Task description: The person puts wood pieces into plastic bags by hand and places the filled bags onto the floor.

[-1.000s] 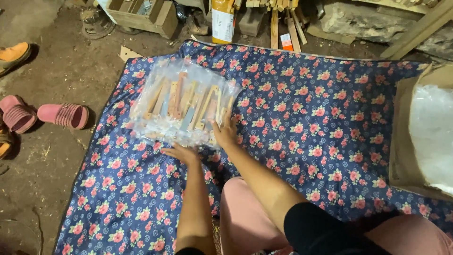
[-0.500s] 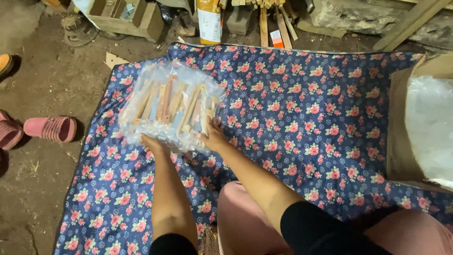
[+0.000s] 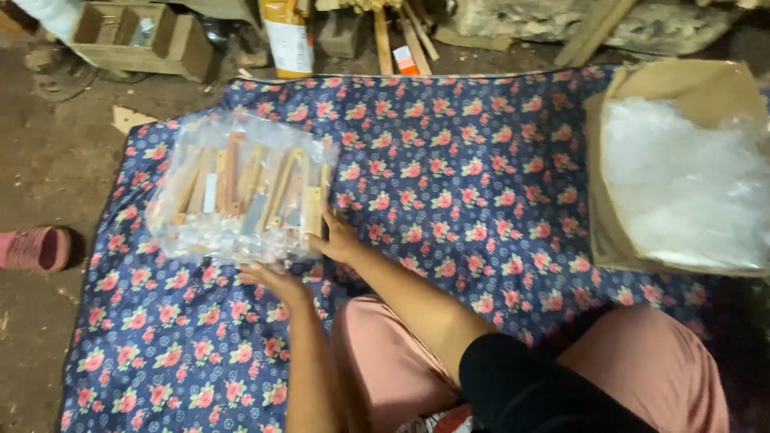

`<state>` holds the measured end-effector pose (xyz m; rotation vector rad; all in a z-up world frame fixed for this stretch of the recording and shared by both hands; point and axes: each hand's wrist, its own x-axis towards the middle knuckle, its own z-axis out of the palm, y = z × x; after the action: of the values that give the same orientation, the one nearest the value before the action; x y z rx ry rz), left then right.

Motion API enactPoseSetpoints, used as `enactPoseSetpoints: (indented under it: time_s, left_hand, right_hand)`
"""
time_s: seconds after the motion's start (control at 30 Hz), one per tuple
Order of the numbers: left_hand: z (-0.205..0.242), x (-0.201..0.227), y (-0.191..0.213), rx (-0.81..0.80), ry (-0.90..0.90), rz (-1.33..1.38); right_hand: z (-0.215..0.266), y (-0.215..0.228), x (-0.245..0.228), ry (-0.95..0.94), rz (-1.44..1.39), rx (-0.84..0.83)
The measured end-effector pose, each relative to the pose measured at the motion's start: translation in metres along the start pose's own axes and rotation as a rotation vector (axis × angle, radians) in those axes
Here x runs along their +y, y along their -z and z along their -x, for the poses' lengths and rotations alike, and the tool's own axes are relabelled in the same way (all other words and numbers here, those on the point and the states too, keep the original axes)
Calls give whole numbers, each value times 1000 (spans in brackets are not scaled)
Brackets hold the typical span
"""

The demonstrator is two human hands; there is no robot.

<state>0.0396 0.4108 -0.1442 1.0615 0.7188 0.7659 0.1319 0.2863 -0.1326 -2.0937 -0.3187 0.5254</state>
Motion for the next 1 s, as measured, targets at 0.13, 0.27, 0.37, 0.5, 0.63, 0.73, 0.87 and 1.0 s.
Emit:
enactPoseSetpoints:
  time_s: [0.13,0.27,0.37,0.5,0.63,0.73,0.87,1.0]
  left_hand:
    - [86,-52,0,-257,-541,-460]
    - [214,-6,-58,-595,-284,-501]
    - [253,-20,-63,-810,-222,-475]
    - [281,-38,-80,-925,-176,-392]
    - [268,-63,-82,-1018,-327,-677]
    - [252,-69,-78,-999,-214,-890]
    - [241,-71,-75,-969,-106,-1013]
    - [248,-54,-78,-1003,-130,-1079]
  right_hand:
    - [52,53,34,293,-175,296]
    - [133,171,79,503,-276,740]
    - [217,287,114,303,48,1100]
    - [289,410,190,263,332,1398]
    - [335,463,244,140,470,1443]
    - [339,459,256,100,590,1231]
    - [331,430,264,-107,676,1072]
    - [338,431,255,12,492,1174]
